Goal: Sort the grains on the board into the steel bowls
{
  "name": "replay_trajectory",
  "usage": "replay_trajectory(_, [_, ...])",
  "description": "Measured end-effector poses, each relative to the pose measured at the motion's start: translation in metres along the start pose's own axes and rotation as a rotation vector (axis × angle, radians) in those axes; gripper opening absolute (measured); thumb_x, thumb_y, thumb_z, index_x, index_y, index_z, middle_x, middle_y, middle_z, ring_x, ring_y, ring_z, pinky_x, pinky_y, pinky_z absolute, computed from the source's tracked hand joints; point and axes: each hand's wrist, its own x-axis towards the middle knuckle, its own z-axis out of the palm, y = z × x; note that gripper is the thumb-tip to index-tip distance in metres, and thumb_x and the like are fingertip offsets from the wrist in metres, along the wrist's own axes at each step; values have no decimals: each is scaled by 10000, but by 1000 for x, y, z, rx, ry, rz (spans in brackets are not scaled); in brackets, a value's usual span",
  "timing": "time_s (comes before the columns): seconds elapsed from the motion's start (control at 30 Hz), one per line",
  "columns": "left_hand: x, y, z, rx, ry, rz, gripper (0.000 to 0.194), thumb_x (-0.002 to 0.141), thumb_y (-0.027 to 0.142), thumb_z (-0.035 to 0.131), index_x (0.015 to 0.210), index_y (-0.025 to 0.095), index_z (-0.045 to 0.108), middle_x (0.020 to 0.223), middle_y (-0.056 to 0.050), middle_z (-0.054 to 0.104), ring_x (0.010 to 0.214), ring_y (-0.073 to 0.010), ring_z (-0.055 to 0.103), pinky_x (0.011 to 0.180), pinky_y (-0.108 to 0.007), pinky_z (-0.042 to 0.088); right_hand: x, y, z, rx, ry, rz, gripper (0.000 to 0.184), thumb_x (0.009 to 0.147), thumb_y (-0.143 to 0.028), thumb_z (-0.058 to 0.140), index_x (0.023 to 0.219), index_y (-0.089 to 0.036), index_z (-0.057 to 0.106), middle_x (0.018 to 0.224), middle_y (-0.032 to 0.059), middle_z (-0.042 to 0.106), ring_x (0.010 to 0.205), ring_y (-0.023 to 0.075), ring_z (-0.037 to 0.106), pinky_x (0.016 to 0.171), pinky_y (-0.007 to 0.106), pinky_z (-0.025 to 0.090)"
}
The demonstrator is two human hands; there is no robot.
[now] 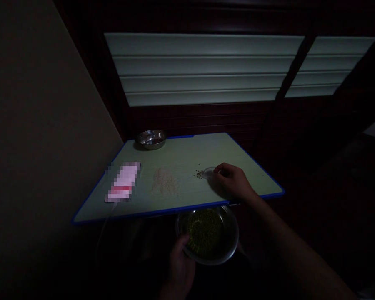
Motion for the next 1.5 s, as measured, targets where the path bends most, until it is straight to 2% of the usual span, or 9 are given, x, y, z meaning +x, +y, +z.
replay_trajectory(0.37, [-1, 0, -1, 3, -22, 23, 461, 727, 168, 599, 1182, 173, 675, 888, -70, 775, 992, -281, 695, 1023, -471, 442, -2, -4, -1, 77, -40, 13, 140, 720, -281, 567, 784, -183, 645, 622, 2, 598, 565, 136, 495, 550, 262, 368])
replay_trajectory(0.57, [-1, 1, 1, 10, -19, -16, 461, 718, 177, 596, 1171, 148, 679, 856, -87, 773, 954, -293, 704, 1003, -488, 456, -1, -5, 2, 28, -41, -12, 134, 728, -274, 583, 785, -181, 661, 625, 4, 620, 563, 131, 511, 553, 255, 376])
replay_trajectory(0.93, [2, -2, -3, -8, -16, 28, 524, 695, 151, 629, 1219, 154, 653, 930, -80, 772, 1007, -276, 685, 1010, -439, 456, 2, -2, 4, -35, -8, 27, 140, 741, -264, 585, 812, -180, 672, 623, 9, 617, 559, 132, 506, 543, 255, 364])
replay_trajectory(1.17, [1, -2, -3, 3, -22, 12, 445, 732, 174, 603, 1169, 176, 683, 896, -72, 774, 994, -284, 693, 1016, -472, 450, 4, -2, 3, 41, -95, -51, 129, 746, -267, 576, 801, -184, 659, 677, 12, 633, 609, 138, 525, 593, 259, 397])
replay_trajectory(1.5, [1, -1, -3, 6, -27, -7, 421, 718, 190, 609, 1127, 148, 698, 876, -82, 776, 941, -284, 707, 1030, -492, 432, 3, -1, 4, 83, -51, -32, 116, 718, -247, 575, 757, -173, 656, 631, -2, 628, 588, 127, 529, 573, 242, 396])
